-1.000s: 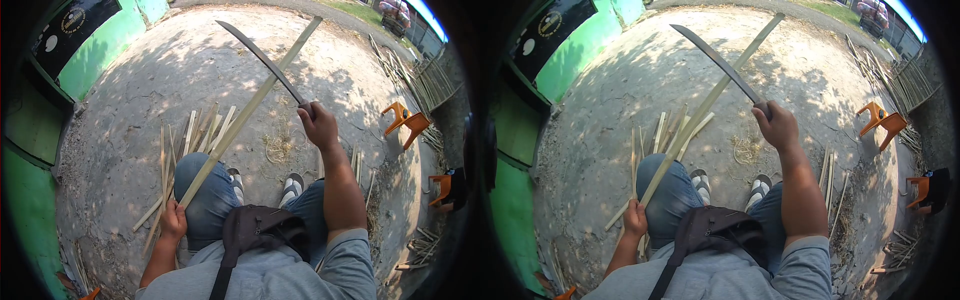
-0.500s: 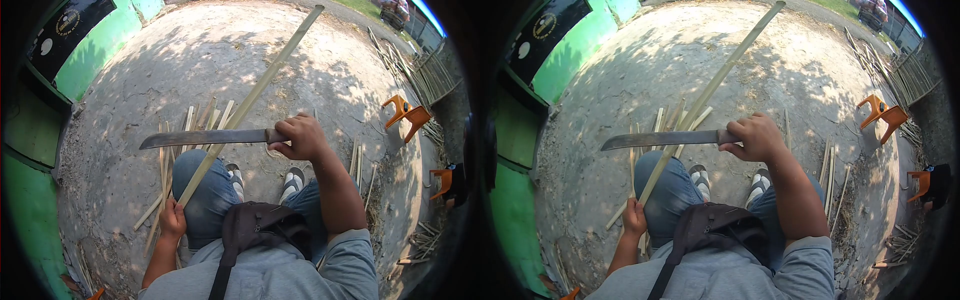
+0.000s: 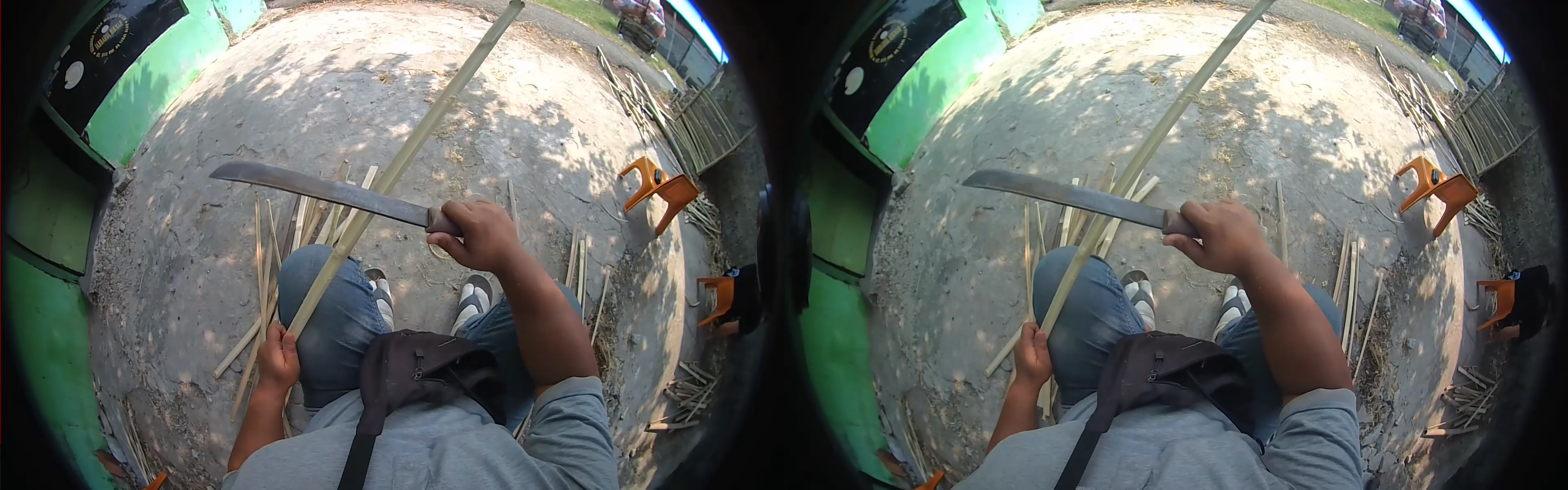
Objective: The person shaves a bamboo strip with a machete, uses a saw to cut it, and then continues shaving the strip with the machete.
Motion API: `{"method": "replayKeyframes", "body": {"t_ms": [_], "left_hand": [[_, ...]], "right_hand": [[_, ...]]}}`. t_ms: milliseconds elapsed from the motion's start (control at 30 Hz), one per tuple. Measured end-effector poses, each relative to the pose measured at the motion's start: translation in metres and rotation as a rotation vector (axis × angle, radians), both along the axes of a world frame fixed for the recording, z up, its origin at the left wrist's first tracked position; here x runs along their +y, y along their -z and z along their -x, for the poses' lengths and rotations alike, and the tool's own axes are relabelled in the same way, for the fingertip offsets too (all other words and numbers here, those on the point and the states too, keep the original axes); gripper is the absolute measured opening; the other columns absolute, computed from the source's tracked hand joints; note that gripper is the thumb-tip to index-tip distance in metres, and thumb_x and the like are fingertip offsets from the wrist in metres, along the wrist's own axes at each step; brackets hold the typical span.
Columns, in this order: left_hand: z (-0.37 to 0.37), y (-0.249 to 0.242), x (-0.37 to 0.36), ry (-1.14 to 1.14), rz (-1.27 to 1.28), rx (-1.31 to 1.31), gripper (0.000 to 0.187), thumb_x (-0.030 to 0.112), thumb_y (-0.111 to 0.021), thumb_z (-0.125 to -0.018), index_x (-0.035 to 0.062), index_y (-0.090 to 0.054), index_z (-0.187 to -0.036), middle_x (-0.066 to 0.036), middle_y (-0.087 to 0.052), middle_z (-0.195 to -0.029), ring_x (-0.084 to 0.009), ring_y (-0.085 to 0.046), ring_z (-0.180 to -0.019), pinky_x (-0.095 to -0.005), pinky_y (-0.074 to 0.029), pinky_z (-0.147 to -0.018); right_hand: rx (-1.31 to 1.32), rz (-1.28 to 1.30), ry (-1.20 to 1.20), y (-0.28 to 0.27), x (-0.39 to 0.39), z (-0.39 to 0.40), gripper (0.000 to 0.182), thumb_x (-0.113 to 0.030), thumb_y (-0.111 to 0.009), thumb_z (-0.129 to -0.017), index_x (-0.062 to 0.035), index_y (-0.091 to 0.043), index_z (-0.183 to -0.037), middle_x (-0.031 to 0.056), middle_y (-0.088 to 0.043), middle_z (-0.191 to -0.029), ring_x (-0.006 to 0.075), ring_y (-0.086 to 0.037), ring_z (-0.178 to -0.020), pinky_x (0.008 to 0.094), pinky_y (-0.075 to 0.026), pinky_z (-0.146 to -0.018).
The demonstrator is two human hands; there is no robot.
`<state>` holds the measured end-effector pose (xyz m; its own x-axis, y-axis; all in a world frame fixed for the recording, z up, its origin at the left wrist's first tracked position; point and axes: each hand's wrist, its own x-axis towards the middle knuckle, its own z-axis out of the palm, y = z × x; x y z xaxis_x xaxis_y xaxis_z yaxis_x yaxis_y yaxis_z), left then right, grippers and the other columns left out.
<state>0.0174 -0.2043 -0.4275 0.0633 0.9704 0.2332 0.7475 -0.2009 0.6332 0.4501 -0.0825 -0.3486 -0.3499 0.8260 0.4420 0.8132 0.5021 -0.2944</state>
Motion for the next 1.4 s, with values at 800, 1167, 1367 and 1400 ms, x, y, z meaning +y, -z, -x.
{"method": "replayKeyframes", "body": {"t_ms": [800,1167,1367,1400], "left_hand": [[0.011,0.0,0.001,0.018,0.08,0.019,0.038,0.04,-0.05,-0.108,0.0031,-0.056,-0.101,-0.024,-0.06,-0.07,-0.049,-0.062,-0.067,-0.0513,-0.046,-0.059],[0.006,0.004,-0.002,-0.012,0.01,0.1,0.035,0.039,-0.05,-0.108,0.0049,-0.057,-0.102,-0.025,-0.062,-0.071,-0.0515,-0.063,-0.068,-0.0557,-0.047,-0.058],[0.011,0.01,-0.001,0.002,-0.024,0.101,0.034,0.039,-0.051,-0.107,0.0052,-0.057,-0.103,-0.025,-0.062,-0.07,-0.0514,-0.063,-0.066,-0.0563,-0.047,-0.057],[0.011,0.011,-0.001,-0.004,-0.026,0.109,0.035,0.039,-0.051,-0.107,0.0052,-0.057,-0.103,-0.025,-0.062,-0.07,-0.0513,-0.063,-0.066,-0.0563,-0.047,-0.057]], "right_hand": [[0.008,-0.039,-0.055,-0.006,0.016,-0.015,0.045,-0.056,-0.075,-0.089,-0.0128,-0.062,-0.085,0.0094,-0.064,-0.069,0.0359,-0.065,-0.065,0.0458,-0.048,-0.064],[0.085,-0.027,0.107,-0.008,0.007,-0.025,0.046,-0.054,-0.074,-0.091,-0.01,-0.061,-0.084,0.0136,-0.063,-0.07,0.0386,-0.065,-0.068,0.0486,-0.049,-0.061],[-0.058,-0.048,-0.071,-0.022,0.008,-0.027,0.046,-0.058,-0.076,-0.086,-0.0128,-0.065,-0.085,0.0067,-0.064,-0.07,0.0328,-0.065,-0.066,0.0424,-0.047,-0.068],[0.043,-0.06,-0.049,-0.015,0.015,-0.037,0.045,-0.056,-0.077,-0.086,-0.0123,-0.066,-0.082,0.0088,-0.061,-0.068,0.0343,-0.063,-0.066,0.045,-0.047,-0.065]]}}
